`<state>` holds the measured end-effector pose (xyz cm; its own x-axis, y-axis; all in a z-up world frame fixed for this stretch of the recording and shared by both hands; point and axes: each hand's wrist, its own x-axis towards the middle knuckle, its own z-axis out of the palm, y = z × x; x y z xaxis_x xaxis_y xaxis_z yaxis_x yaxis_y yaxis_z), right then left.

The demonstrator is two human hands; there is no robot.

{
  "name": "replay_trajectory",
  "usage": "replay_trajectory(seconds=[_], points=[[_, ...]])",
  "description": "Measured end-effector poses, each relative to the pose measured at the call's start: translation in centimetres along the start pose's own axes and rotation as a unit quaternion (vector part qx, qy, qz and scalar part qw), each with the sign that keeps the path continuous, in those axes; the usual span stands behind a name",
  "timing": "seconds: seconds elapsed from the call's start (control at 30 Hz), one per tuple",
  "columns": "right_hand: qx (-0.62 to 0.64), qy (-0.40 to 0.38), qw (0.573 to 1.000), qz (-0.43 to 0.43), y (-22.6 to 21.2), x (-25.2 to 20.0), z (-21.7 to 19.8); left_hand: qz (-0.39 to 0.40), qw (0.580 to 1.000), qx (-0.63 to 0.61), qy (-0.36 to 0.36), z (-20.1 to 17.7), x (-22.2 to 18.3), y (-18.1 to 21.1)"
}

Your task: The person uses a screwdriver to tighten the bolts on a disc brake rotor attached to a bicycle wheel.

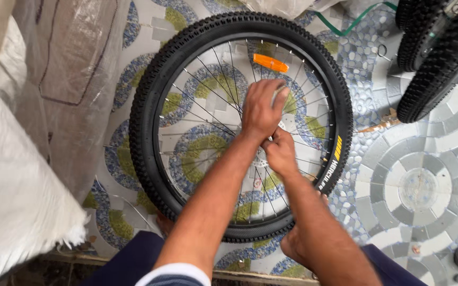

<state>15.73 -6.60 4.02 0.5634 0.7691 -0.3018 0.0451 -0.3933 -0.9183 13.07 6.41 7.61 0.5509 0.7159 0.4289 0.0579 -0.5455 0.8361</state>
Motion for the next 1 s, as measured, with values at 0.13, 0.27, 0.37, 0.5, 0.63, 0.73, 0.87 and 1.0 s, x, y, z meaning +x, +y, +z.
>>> replay_trajectory(seconds=[0.13, 0.27, 0.37, 0.5, 0.63, 0.73, 0.87, 1.0], points=[[0.007, -0.002, 1.000, -0.007, -0.5, 0.3, -0.5, 0.007, 0.996, 0.055, -0.063, -0.1, 0.9, 0.4], [-0.110, -0.058, 0.983, -0.135, -0.5, 1.7, -1.6, -0.075, 0.992, -0.005, -0.103, -0.1, 0.6, 0.4], [-0.087, -0.077, 0.993, -0.019, -0.1, 1.7, -0.8, -0.069, 0.994, 0.008, -0.083, 0.4, 0.7, 0.4], [-0.023, -0.018, 0.999, -0.039, 0.1, 0.5, -0.3, -0.021, 0.996, 0.011, -0.084, 0.5, 1.3, 0.2], [0.014, 0.064, 0.991, -0.118, 2.1, 0.1, 0.8, 0.000, 0.995, -0.019, -0.094, 1.2, 1.2, 0.1], [0.137, 0.195, 0.971, 0.003, 3.6, 0.5, 3.5, 0.037, 0.993, -0.018, -0.115, 2.5, 1.6, -0.4], [0.137, 0.215, 0.967, -0.018, 1.4, 0.7, 3.6, 0.074, 0.975, 0.079, -0.194, 2.7, 1.9, 0.1], [0.222, 0.138, 0.964, -0.048, 0.0, 0.8, 3.6, 0.036, 0.970, 0.100, -0.218, 2.4, 2.1, 0.3]])
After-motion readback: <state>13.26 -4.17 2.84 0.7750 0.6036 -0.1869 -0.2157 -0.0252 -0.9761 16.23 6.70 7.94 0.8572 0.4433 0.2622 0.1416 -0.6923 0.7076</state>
